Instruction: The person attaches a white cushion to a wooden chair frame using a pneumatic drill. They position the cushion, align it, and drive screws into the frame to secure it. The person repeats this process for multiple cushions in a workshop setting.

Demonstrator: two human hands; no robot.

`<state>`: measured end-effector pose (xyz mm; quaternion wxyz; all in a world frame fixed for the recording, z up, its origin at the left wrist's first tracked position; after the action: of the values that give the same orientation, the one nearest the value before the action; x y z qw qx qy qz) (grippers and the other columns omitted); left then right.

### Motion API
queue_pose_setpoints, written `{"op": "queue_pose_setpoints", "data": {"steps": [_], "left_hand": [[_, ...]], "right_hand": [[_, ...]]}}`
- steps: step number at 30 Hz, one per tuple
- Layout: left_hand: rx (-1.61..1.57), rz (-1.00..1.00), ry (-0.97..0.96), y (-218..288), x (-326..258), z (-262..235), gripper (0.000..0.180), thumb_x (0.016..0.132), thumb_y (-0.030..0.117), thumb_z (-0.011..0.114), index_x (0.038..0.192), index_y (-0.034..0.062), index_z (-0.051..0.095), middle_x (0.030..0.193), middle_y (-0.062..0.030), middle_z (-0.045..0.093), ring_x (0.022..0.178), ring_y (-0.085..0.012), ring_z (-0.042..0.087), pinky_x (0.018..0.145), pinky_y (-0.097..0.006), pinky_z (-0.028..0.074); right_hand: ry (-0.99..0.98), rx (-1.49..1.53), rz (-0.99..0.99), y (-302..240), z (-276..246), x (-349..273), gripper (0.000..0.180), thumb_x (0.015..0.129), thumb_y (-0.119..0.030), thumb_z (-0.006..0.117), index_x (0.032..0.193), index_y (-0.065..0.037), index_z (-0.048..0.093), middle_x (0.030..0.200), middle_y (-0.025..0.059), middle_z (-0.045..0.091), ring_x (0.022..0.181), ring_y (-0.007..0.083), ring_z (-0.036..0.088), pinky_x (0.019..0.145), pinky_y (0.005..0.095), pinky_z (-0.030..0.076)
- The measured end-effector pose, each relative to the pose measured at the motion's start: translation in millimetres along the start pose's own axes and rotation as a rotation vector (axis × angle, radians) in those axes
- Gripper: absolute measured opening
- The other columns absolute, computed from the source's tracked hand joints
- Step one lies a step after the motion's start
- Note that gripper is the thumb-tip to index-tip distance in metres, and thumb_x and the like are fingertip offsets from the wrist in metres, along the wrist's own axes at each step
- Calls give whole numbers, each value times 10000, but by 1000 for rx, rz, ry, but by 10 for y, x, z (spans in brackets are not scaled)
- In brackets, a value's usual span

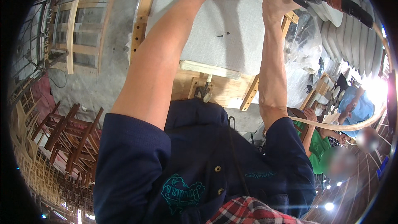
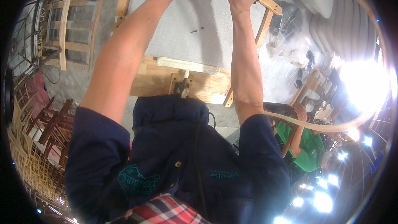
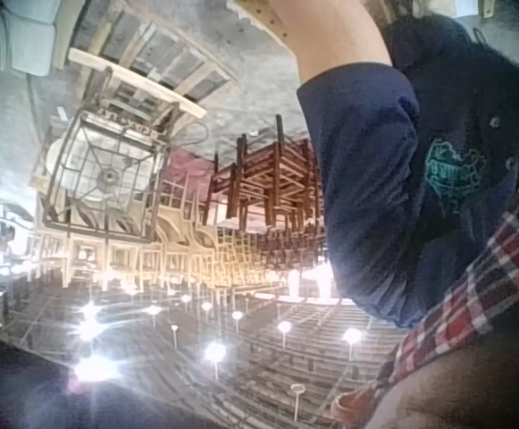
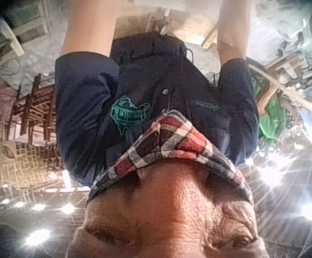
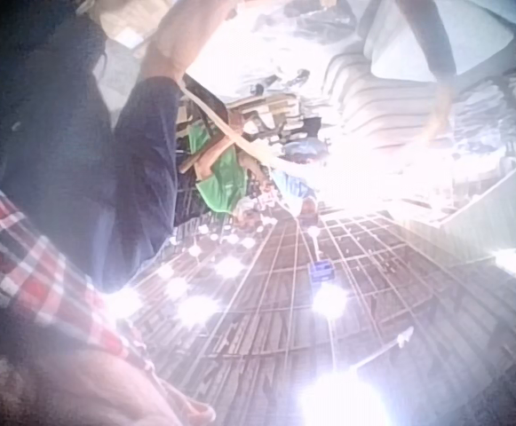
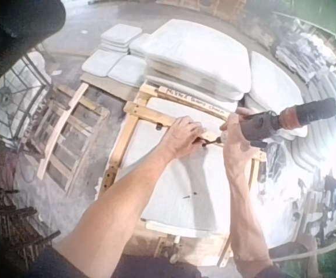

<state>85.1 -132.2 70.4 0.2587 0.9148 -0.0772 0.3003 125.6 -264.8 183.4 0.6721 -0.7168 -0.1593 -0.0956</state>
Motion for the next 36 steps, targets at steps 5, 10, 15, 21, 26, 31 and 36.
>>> {"op": "queue_pose_setpoints", "data": {"steps": [5,10,15,21,26,31,36], "left_hand": [[-28,28,13,9,20,-21,269,732,240,759,982,155,707,949,-16,663,932,-274,605,887,-442,498],[-25,13,22,-9,-14,-14,270,724,235,763,975,155,706,959,-14,661,941,-271,602,891,-440,496],[1,17,64,-14,-27,46,276,728,236,763,984,158,699,968,-18,650,958,-271,592,893,-442,492],[-20,22,69,-24,-32,42,264,746,226,761,991,157,690,951,-18,641,954,-272,589,896,-445,492],[-2,14,24,-15,-15,30,266,750,229,766,995,154,694,949,-18,644,948,-271,592,895,-441,493],[-23,14,37,-34,-27,64,284,747,234,779,1008,155,702,946,-17,643,950,-269,594,898,-440,494],[5,5,24,-25,-23,42,291,742,236,789,1010,160,707,952,-13,641,953,-264,592,899,-438,494]], "right_hand": [[-29,12,-129,175,32,-28,226,946,-59,671,1144,-10,573,780,32,651,653,85,595,609,224,471],[-33,84,-4,231,48,-22,194,945,-59,662,1114,-23,575,761,34,647,619,83,573,575,231,456],[-38,10,-67,120,-26,96,181,914,-29,640,1086,-27,583,732,47,645,616,96,584,559,244,457],[7,36,-98,66,-1,65,153,899,-17,631,1046,-25,589,729,55,645,608,108,588,557,249,459],[-22,34,-196,111,-6,87,152,896,-10,632,1039,-28,586,728,59,646,602,117,593,557,251,462],[10,85,-146,85,18,83,150,891,-13,637,1031,-31,586,713,59,645,580,116,586,551,247,456],[-13,40,-67,90,3,85,145,893,-5,635,1025,-33,579,709,61,641,582,127,597,548,246,457]]}}
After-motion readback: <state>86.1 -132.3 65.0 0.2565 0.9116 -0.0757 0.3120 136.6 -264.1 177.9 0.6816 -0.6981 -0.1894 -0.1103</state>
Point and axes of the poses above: each hand's wrist, its own x-axis towards the middle knuckle, its own z-axis out of the palm, y = z × x, the point moved 5 cm from there along x, towards the middle knuckle
